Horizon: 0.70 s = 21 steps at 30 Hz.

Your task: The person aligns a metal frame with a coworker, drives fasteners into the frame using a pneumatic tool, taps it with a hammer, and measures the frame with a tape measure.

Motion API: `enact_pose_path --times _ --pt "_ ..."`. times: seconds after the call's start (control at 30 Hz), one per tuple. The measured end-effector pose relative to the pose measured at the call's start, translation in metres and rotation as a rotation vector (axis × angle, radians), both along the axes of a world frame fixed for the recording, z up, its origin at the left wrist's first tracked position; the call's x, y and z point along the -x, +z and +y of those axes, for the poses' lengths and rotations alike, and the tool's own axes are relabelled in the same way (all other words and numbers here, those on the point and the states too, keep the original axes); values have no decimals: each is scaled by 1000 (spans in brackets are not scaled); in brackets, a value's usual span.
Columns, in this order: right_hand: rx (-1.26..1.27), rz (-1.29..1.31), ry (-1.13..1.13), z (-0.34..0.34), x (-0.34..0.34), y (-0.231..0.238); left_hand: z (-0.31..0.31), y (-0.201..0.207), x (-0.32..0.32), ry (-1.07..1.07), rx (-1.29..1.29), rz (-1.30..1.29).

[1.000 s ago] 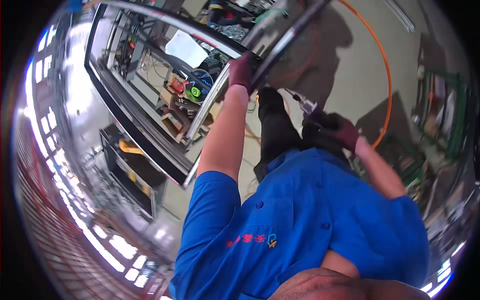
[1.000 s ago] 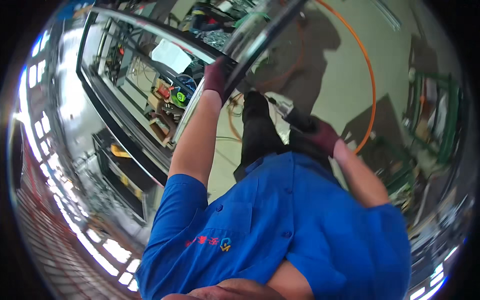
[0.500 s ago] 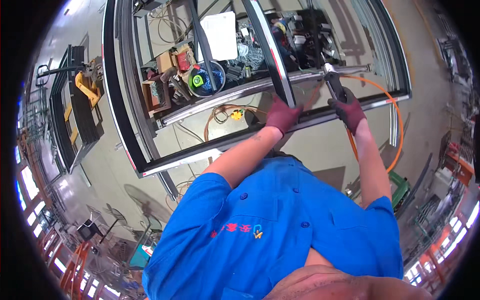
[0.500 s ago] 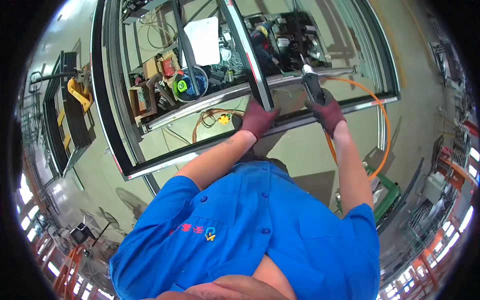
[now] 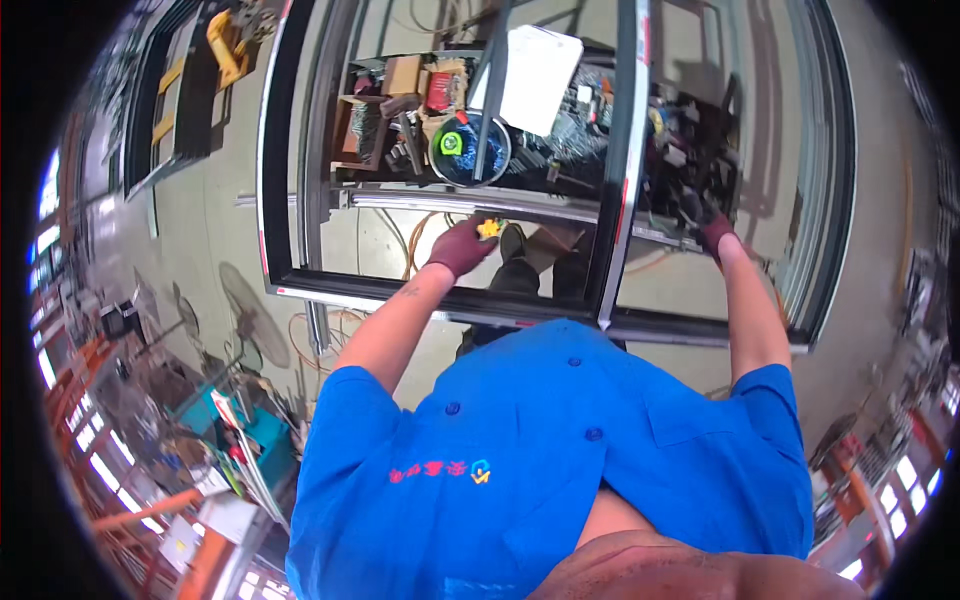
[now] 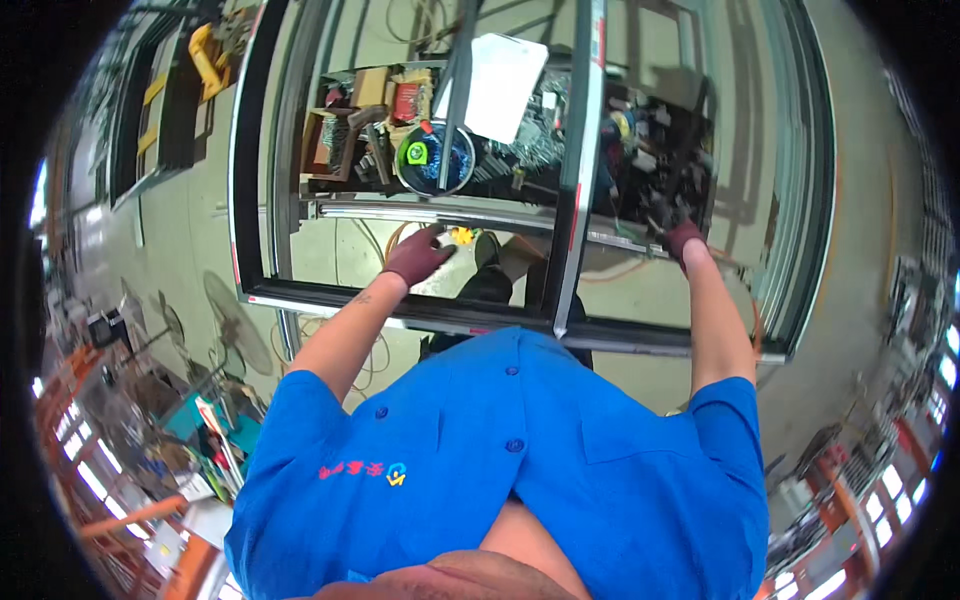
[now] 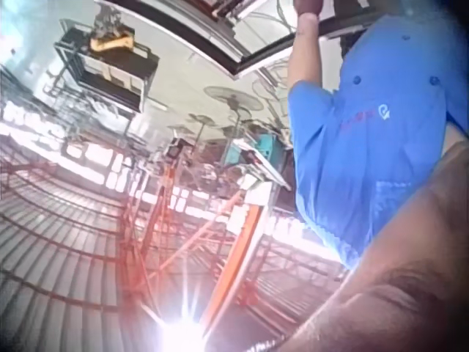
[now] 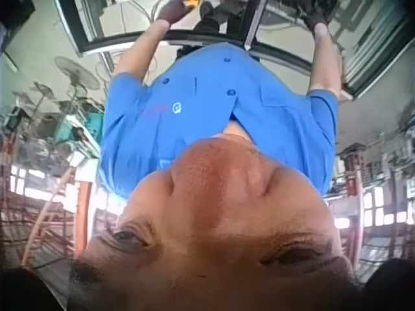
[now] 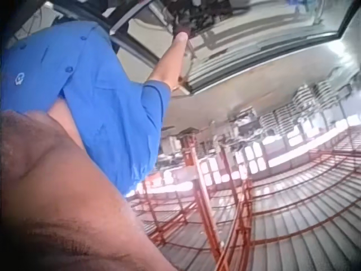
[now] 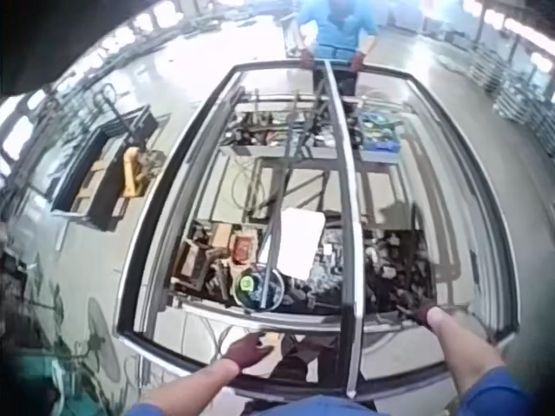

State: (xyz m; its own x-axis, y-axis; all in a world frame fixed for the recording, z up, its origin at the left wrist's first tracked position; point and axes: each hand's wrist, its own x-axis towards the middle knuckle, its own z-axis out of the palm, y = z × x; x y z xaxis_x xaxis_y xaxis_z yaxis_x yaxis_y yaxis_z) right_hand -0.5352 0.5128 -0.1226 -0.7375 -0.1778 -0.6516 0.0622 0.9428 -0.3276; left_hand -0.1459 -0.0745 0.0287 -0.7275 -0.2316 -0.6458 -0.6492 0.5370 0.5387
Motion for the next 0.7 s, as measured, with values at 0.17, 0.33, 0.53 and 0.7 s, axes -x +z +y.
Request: enact_pose_path --times 0.17,0.33,0.53,0.7 --pt "-189 36 327 -77 -10 38 -68 -47 -17 257 317 -94" --pt "-444 -46 173 -78 -45 127 -103 -118 51 432 402 -121" --pt "-25 192 68 -17 -144 186 -129 -207 98 59 566 -235" --pt "156 213 -267 -61 -235 266 -149 -296 105 -81 709 -234"
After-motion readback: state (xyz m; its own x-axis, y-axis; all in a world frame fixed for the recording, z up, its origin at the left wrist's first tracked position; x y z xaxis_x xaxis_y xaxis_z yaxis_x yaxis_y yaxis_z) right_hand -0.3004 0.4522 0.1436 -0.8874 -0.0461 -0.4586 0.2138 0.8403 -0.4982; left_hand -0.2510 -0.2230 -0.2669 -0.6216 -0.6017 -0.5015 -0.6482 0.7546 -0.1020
